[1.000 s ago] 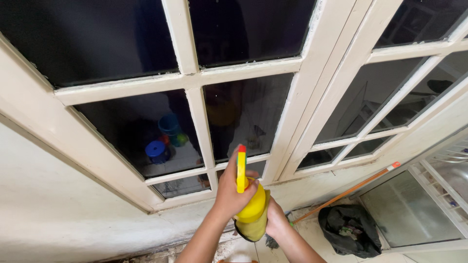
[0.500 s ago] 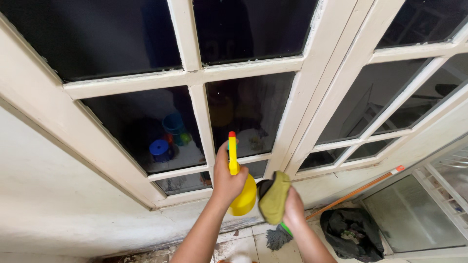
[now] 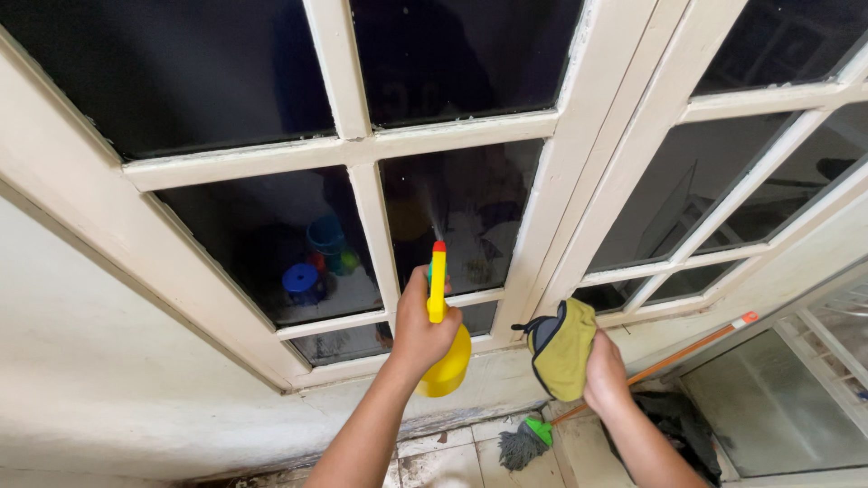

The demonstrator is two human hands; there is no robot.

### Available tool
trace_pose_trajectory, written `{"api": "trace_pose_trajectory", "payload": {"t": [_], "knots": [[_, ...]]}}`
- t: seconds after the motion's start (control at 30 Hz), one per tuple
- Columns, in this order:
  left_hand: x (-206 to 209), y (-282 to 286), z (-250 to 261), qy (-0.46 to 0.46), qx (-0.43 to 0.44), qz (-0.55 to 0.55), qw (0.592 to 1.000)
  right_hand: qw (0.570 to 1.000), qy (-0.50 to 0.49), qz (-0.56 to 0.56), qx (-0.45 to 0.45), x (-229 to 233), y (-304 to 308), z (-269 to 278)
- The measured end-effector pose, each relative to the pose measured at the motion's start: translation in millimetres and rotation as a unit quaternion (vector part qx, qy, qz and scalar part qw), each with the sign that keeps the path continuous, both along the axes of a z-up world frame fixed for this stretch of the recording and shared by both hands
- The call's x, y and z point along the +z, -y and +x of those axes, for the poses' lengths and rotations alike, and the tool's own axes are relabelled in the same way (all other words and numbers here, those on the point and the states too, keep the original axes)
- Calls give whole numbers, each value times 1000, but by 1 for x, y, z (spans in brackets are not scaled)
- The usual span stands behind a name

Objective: The person sprays a window with a yellow spray bottle and wipes the glass with a yellow cloth. They repeatedly spray and wipe different panes of a white-framed window, moving the cloth across the surface to remove moisture and residue.

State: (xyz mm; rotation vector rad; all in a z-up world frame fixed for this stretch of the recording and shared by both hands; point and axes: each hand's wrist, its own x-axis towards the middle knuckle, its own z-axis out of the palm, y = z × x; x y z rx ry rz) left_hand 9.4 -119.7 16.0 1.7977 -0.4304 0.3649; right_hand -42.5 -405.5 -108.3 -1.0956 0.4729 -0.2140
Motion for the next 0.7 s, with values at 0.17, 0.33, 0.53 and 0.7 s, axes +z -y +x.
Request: {"api": "trace_pose_trajectory", "payload": {"t": [0.17, 0.33, 0.53, 0.7], "knots": [[-1, 17, 9, 73, -41, -17, 996, 999, 32, 10, -24, 17, 11, -5], [-4, 43, 16, -12, -53, -3, 999, 995, 55, 58, -62, 24, 2, -21], [-2, 67, 17, 12, -88, -37, 995, 993, 41, 92, -63, 7, -5, -41], [-5, 83, 18, -12, -115, -33, 993, 992, 32, 92, -79, -10, 8, -54]]}}
